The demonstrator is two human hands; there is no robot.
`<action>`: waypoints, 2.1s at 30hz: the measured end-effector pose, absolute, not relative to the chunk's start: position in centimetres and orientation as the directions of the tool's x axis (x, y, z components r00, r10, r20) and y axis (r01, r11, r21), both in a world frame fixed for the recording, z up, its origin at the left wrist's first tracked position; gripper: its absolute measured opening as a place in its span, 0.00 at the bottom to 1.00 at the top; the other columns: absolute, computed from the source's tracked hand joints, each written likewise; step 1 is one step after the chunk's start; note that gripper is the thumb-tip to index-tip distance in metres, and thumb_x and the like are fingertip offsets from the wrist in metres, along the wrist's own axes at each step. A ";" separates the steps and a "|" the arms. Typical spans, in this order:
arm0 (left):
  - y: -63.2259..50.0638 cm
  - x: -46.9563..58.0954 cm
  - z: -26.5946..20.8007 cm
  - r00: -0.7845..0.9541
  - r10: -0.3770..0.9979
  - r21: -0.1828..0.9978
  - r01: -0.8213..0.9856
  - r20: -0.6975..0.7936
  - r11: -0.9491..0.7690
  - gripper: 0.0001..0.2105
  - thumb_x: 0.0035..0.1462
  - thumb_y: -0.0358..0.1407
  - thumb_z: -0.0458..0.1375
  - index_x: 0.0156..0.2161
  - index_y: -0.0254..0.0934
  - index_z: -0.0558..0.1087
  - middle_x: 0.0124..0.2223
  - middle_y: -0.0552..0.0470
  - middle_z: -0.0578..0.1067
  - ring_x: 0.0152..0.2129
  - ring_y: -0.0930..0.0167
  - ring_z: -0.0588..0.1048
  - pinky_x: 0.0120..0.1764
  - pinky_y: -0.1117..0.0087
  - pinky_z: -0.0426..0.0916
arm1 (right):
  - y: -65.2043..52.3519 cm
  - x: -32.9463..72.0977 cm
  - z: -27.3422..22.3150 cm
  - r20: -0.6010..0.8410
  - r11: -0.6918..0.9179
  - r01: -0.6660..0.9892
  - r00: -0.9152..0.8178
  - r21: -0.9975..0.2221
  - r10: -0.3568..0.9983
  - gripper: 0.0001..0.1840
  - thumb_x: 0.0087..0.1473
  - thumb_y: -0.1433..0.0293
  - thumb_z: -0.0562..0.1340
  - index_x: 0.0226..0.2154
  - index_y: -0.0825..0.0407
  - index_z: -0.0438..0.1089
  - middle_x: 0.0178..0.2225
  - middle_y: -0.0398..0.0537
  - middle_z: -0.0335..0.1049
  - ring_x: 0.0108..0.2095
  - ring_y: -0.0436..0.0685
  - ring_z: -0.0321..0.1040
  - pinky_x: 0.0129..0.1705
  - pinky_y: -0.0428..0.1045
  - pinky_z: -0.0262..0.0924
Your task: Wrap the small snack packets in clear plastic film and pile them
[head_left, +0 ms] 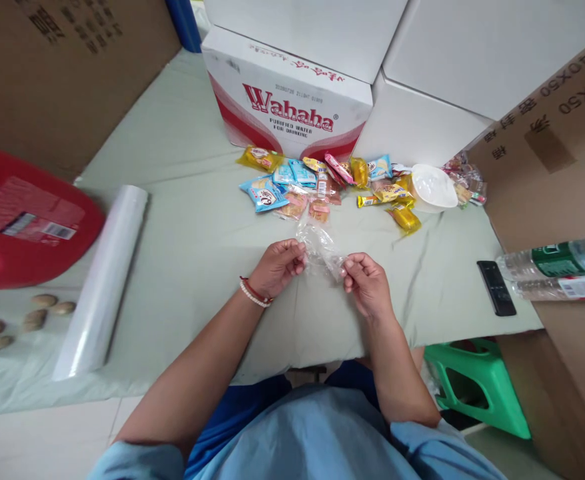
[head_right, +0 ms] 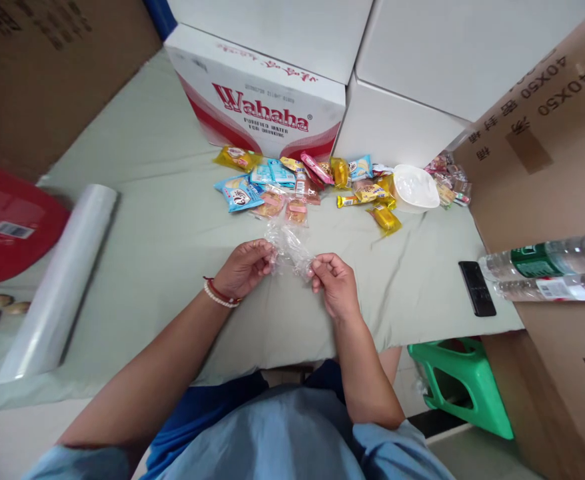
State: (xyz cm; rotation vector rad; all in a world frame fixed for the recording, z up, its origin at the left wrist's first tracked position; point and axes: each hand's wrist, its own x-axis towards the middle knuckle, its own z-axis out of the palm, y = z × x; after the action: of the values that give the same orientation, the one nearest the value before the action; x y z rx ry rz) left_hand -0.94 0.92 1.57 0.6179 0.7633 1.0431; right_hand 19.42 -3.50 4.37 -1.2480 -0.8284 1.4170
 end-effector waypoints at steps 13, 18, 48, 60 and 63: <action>1.2 -1.4 1.6 0.165 0.963 0.795 -0.544 -0.214 0.270 0.18 0.38 0.35 0.74 0.20 0.33 0.68 0.36 0.50 0.76 0.25 0.74 0.76 0.28 0.72 0.69 | -4.2 27.3 4.9 -0.301 -0.218 -0.259 0.346 -0.941 0.889 0.23 0.37 0.60 0.81 0.30 0.52 0.74 0.22 0.38 0.69 0.18 0.43 0.56 0.16 0.38 0.50; 1.3 -1.4 1.4 0.166 0.948 0.753 -0.577 -0.271 0.316 0.20 0.34 0.32 0.77 0.25 0.34 0.68 0.37 0.52 0.76 0.27 0.73 0.77 0.32 0.70 0.73 | -4.6 27.3 5.0 -0.187 -0.103 -0.259 0.323 -0.960 0.928 0.29 0.44 0.54 0.79 0.46 0.46 0.75 0.40 0.45 0.77 0.35 0.49 0.72 0.33 0.44 0.71; -0.4 -2.1 1.3 -0.268 0.863 0.871 0.376 0.429 -0.317 0.09 0.54 0.37 0.67 0.40 0.41 0.73 0.44 0.46 0.72 0.44 0.61 0.72 0.53 0.56 0.67 | -3.9 28.9 4.2 -0.407 -0.381 -0.146 0.358 -0.913 0.840 0.26 0.32 0.60 0.80 0.31 0.52 0.72 0.18 0.33 0.62 0.14 0.40 0.49 0.11 0.38 0.41; -1.9 1.7 -1.0 0.565 0.756 0.723 0.365 0.329 -0.587 0.07 0.65 0.36 0.57 0.39 0.41 0.79 0.42 0.43 0.77 0.44 0.58 0.72 0.50 0.55 0.64 | -2.9 28.4 4.3 -0.441 -0.363 -0.267 0.352 -0.893 0.826 0.30 0.31 0.62 0.81 0.37 0.52 0.71 0.18 0.33 0.64 0.15 0.41 0.51 0.13 0.37 0.44; -1.5 1.1 -0.9 0.537 0.782 0.787 0.311 0.317 -0.533 0.12 0.68 0.39 0.54 0.36 0.41 0.79 0.36 0.45 0.76 0.37 0.61 0.72 0.44 0.59 0.65 | -2.9 28.4 4.2 -0.430 -0.356 -0.265 0.315 -0.896 0.846 0.29 0.33 0.64 0.80 0.38 0.52 0.72 0.21 0.37 0.69 0.18 0.43 0.58 0.16 0.37 0.53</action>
State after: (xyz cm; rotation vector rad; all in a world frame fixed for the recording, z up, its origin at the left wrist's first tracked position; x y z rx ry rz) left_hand 1.13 -1.48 -0.86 2.0936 0.8799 0.8871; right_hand 28.43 -2.90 4.18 -1.4982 -0.5583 1.2888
